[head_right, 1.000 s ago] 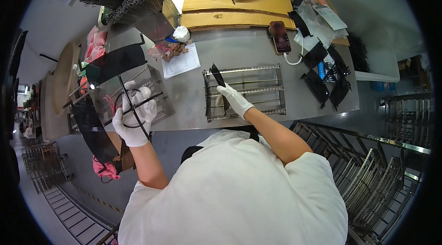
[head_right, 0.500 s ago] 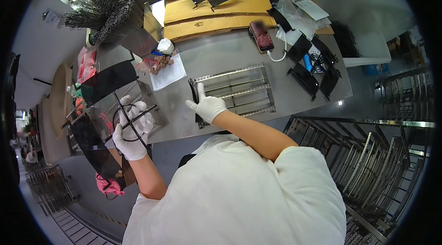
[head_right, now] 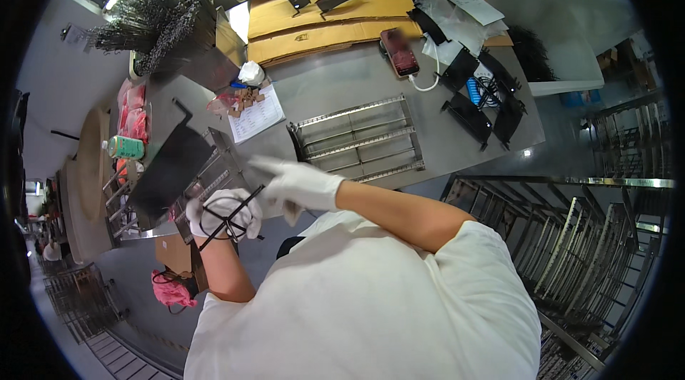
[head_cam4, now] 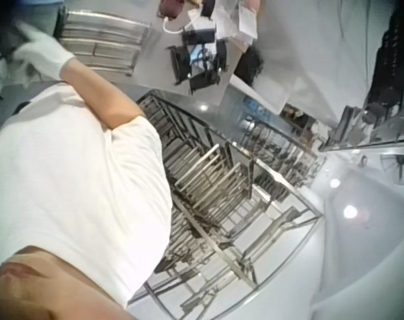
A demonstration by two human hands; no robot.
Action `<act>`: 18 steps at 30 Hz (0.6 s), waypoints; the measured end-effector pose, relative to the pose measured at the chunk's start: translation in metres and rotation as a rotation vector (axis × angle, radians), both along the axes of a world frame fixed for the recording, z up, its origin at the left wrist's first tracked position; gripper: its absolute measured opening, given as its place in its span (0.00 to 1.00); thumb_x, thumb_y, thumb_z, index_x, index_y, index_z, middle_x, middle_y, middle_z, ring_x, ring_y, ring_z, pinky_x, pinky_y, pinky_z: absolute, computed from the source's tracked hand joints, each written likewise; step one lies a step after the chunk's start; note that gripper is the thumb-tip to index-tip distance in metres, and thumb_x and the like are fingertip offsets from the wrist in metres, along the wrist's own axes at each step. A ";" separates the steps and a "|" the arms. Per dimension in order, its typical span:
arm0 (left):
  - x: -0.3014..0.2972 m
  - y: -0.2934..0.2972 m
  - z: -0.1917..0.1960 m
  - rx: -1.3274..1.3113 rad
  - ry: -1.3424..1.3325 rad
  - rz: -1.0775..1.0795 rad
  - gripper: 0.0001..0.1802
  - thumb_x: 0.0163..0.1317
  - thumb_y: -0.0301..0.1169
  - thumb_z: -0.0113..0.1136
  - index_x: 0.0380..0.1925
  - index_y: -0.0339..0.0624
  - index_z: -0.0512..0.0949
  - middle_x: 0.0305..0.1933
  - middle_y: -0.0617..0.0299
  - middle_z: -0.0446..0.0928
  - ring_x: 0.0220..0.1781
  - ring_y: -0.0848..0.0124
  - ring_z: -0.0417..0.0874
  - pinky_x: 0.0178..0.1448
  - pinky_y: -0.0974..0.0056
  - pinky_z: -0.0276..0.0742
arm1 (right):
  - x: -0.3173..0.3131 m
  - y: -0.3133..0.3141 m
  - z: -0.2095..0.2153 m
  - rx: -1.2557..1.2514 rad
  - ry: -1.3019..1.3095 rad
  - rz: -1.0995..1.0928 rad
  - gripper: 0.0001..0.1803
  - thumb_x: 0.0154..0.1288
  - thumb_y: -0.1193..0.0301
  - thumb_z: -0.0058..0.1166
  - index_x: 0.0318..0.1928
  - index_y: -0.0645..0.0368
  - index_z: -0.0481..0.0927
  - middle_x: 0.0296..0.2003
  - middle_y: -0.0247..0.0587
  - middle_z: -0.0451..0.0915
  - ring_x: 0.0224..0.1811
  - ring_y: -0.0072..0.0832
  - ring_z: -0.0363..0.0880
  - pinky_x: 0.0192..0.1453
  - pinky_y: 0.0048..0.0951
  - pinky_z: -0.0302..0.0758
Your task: The person handles pink plastic frames and black plastic parts, placing them into a metal rack on a stainless steel table. The person repeatedly picks up parts, aligns them, and inserts them into the rack, then moves the filled rack to a nearby metal shelving unit.
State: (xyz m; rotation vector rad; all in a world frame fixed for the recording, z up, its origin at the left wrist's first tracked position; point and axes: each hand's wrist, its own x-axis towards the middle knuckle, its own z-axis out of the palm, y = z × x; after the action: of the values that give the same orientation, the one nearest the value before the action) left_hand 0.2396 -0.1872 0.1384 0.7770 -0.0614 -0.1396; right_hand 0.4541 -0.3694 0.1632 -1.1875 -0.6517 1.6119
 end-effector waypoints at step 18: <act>-0.003 -0.002 0.026 0.172 0.128 0.248 0.64 0.54 0.84 0.46 0.51 0.20 0.70 0.31 0.37 0.80 0.20 0.61 0.79 0.14 0.69 0.68 | 0.030 0.011 -0.139 -0.447 -0.551 -0.037 0.55 0.70 0.36 0.48 0.83 0.56 0.44 0.38 0.45 0.86 0.26 0.33 0.80 0.36 0.34 0.80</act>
State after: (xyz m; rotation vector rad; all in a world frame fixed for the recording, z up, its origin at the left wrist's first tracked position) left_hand 0.2368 -0.1892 0.1639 0.9387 0.1700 0.0417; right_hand 0.4843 -0.3589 0.0240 -1.9994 -0.6149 1.4398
